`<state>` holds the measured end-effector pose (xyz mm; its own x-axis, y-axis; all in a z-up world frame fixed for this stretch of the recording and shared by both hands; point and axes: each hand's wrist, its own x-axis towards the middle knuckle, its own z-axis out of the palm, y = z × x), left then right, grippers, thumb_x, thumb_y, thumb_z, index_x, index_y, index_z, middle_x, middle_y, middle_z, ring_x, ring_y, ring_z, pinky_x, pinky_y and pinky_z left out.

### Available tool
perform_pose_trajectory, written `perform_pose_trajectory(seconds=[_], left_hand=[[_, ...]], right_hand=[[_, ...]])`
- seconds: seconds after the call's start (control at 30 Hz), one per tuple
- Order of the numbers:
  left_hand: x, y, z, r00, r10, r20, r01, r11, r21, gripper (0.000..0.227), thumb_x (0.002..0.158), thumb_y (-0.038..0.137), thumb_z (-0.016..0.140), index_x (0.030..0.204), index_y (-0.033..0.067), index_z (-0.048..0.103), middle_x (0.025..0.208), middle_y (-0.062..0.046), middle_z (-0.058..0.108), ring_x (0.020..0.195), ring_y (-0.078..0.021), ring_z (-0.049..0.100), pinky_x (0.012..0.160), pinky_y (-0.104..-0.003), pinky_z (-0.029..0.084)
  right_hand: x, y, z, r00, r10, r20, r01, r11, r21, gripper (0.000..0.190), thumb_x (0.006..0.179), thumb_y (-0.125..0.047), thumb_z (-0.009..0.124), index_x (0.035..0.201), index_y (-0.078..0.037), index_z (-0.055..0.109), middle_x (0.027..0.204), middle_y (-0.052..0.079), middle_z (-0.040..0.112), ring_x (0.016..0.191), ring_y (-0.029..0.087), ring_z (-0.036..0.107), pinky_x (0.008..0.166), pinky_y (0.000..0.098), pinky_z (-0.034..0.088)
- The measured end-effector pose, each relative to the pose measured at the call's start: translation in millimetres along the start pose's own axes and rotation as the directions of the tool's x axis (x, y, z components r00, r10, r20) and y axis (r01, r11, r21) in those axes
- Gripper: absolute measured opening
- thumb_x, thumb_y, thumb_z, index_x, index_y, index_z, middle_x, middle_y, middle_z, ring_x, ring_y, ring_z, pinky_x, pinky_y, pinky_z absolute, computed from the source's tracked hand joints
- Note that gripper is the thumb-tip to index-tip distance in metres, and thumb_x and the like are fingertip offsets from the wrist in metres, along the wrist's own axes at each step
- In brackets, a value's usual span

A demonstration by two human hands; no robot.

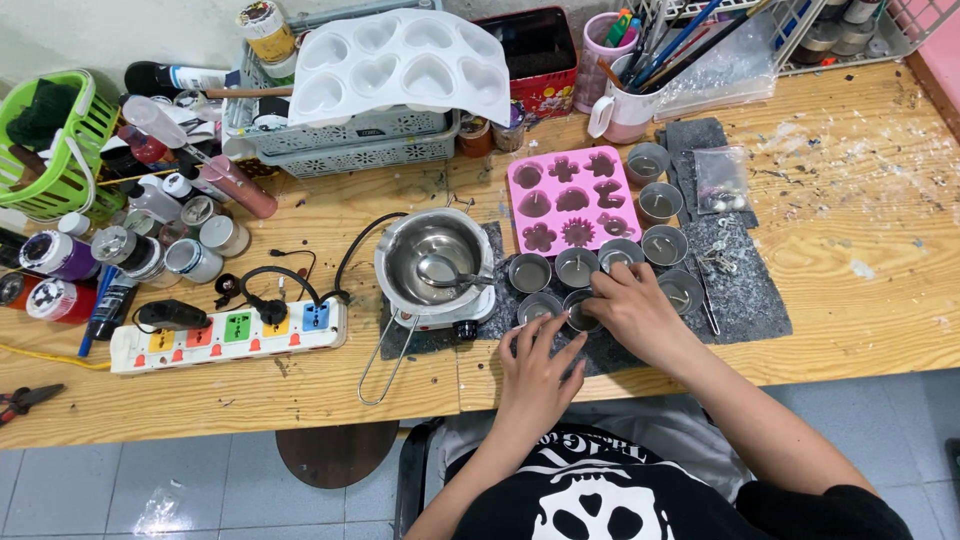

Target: Preparing wicks by cutting them and inserting them into metal tabs for candle making.

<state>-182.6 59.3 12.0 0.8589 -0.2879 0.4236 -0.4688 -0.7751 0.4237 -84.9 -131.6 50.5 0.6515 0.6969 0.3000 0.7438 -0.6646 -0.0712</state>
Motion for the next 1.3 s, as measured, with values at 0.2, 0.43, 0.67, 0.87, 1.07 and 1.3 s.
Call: perform_pose_trajectory(seconds=[0.2,0.43,0.67,0.87,1.07,1.3], left_hand=[[-0.8,-0.9,2.0,1.000,0.006,0.008,-0.006,1.000,-0.001,0.037,0.094,0.025,0.070,0.129,0.0124,0.071,0.147,-0.013,0.052,0.141,-0.0306,0.040,0.115,-0.052,0.025],[0.7,0.4,0.5,1.000,-0.002,-0.008,0.002,1.000,-0.012,0.037,0.094,0.025,0.070,0.129,0.0126,0.071,0.146,-0.012,0.053,0.141,-0.0301,0.041,0.115,-0.052,0.025],[0.3,0.1,0.2,1.000,-0.012,-0.013,0.011,1.000,-0.024,0.039,0.094,0.024,0.071,0.131,0.0124,0.069,0.147,-0.012,0.053,0.141,-0.0302,0.041,0.115,-0.052,0.025],[5.1,-2.4,2.5,0.997,-0.066,-0.032,0.065,0.998,-0.027,0.052,0.094,0.026,0.071,0.139,0.0029,0.058,0.149,-0.015,0.050,0.143,-0.0332,0.039,0.116,-0.054,0.025],[18.9,-4.7,12.7,0.998,-0.043,0.049,0.039,0.997,0.067,0.054,0.093,0.031,0.068,0.139,0.0039,0.057,0.149,-0.019,0.045,0.142,-0.0371,0.035,0.115,-0.059,0.022],[29.0,1.7,17.2,0.994,-0.063,0.090,0.053,0.993,0.109,0.051,0.093,0.035,0.066,0.135,0.0070,0.060,0.150,-0.018,0.044,0.142,-0.0380,0.034,0.114,-0.063,0.020]], right_hand=[[-1.3,2.2,4.1,0.999,0.034,-0.028,-0.033,0.999,0.032,0.013,0.078,-0.021,0.072,0.087,-0.014,0.079,0.094,0.002,0.058,0.098,0.023,0.053,0.086,0.0427,0.040],[-2.0,1.0,3.1,1.000,0.019,-0.020,-0.018,1.000,0.022,0.014,0.078,-0.021,0.072,0.089,-0.015,0.079,0.094,0.002,0.058,0.099,0.022,0.053,0.086,0.0423,0.040],[-1.7,0.5,1.1,1.000,0.013,-0.021,-0.013,1.000,0.011,0.015,0.077,-0.022,0.073,0.089,-0.016,0.079,0.092,0.002,0.057,0.099,0.022,0.053,0.086,0.0420,0.040],[-11.9,9.6,-18.1,0.991,0.097,-0.093,-0.086,0.990,0.114,0.022,0.078,-0.024,0.077,0.099,-0.018,0.081,0.083,0.000,0.055,0.089,0.021,0.053,0.080,0.0400,0.038],[-58.8,35.4,-52.2,0.892,0.358,-0.274,-0.285,0.919,0.272,0.023,0.081,-0.018,0.081,0.104,-0.019,0.082,0.076,0.000,0.051,0.081,0.019,0.049,0.077,0.0364,0.036],[-123.8,75.9,-52.6,0.628,0.687,-0.366,-0.526,0.721,0.450,0.016,0.096,-0.012,0.080,0.111,-0.015,0.080,0.073,0.002,0.050,0.077,0.016,0.046,0.077,0.0327,0.039]])
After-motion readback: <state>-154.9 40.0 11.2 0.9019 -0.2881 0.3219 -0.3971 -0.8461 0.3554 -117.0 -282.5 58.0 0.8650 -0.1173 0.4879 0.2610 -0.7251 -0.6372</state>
